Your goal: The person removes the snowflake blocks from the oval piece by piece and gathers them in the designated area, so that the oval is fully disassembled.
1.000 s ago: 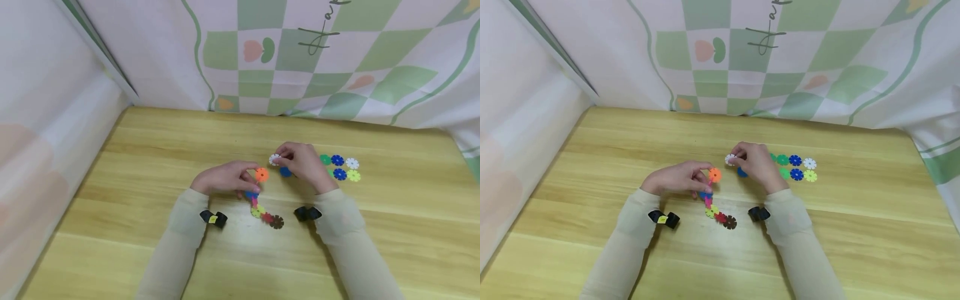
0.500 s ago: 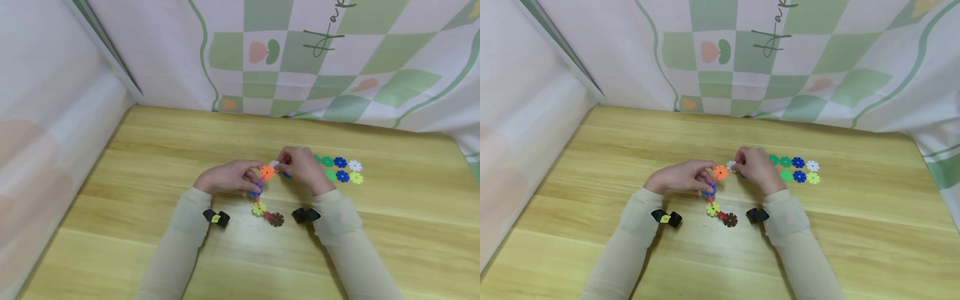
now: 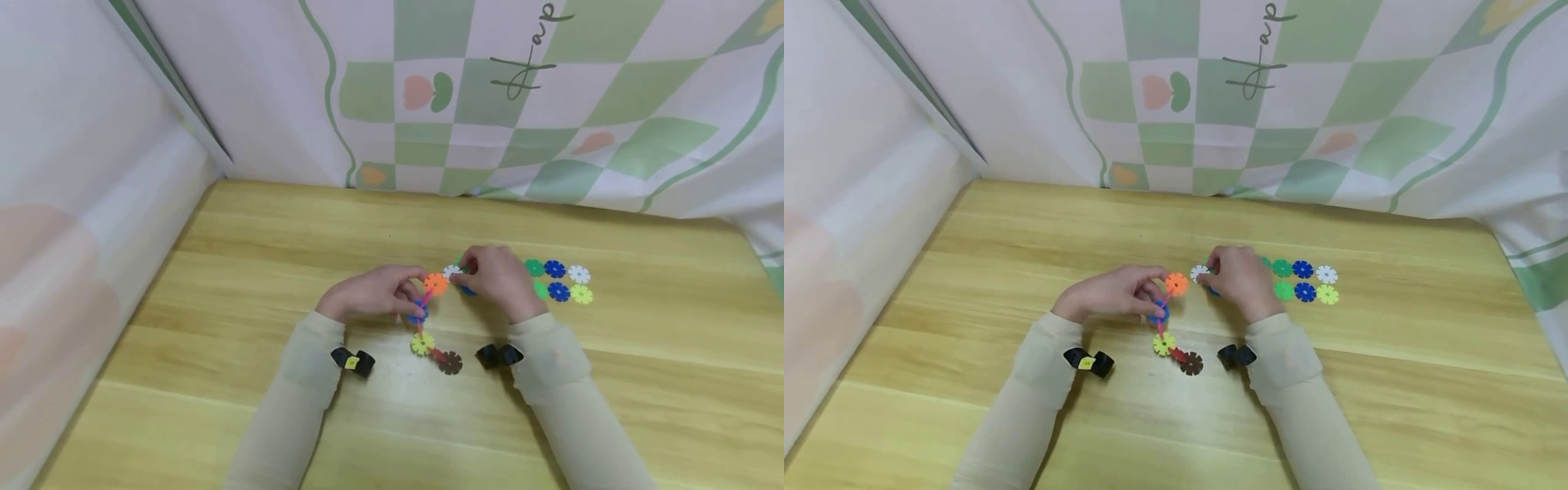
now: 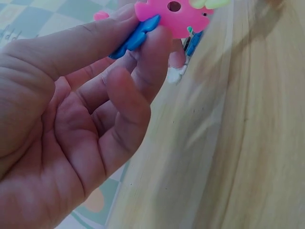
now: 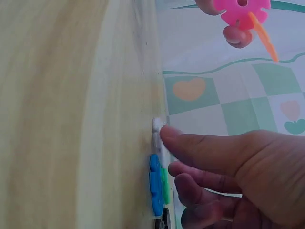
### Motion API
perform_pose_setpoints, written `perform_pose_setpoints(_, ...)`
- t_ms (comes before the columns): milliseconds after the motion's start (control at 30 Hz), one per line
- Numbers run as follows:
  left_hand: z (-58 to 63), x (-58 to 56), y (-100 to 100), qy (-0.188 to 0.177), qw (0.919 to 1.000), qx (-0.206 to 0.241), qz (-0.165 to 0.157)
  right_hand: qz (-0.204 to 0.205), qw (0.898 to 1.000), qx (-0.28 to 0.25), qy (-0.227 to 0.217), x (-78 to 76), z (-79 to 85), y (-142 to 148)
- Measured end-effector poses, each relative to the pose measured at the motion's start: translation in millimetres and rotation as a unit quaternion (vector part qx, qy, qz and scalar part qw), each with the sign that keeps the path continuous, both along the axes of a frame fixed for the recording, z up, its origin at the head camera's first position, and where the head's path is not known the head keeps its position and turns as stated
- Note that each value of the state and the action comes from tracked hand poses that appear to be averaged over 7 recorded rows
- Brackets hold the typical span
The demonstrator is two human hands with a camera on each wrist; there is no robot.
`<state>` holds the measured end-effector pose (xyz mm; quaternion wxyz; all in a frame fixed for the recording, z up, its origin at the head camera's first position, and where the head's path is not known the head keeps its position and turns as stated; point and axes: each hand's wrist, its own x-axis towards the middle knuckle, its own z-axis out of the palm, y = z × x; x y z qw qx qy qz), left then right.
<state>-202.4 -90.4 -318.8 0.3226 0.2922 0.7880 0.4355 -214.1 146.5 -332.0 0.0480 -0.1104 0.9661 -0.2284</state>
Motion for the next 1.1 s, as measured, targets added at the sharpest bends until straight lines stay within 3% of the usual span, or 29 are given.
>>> perform_pose_setpoints(200, -7.0, 3.9, 0, 0.0, 1.0, -0.002, 0.001, 0.074, 0.994, -0.074, -0.013, 4.7, -0.7, -1)
perform_pose_setpoints(433, -13.1, 5.9, 1, -0.016, 0.9998, 0.001, -0.008, 0.166, 0.967, -0.166, -0.096, 19.0, 8.7, -6)
perform_pose_setpoints(767, -12.6, 5.4, 3, -0.01, 0.9999, 0.006, -0.012, 0.164, 0.939, -0.215, -0.213, 25.0, 20.1, -11)
perform_pose_setpoints(1100, -4.2, -0.8, 1, -0.024, 0.9992, 0.027, -0.017, 0.155, 0.939, -0.21, -0.222, 20.2, 26.5, -15)
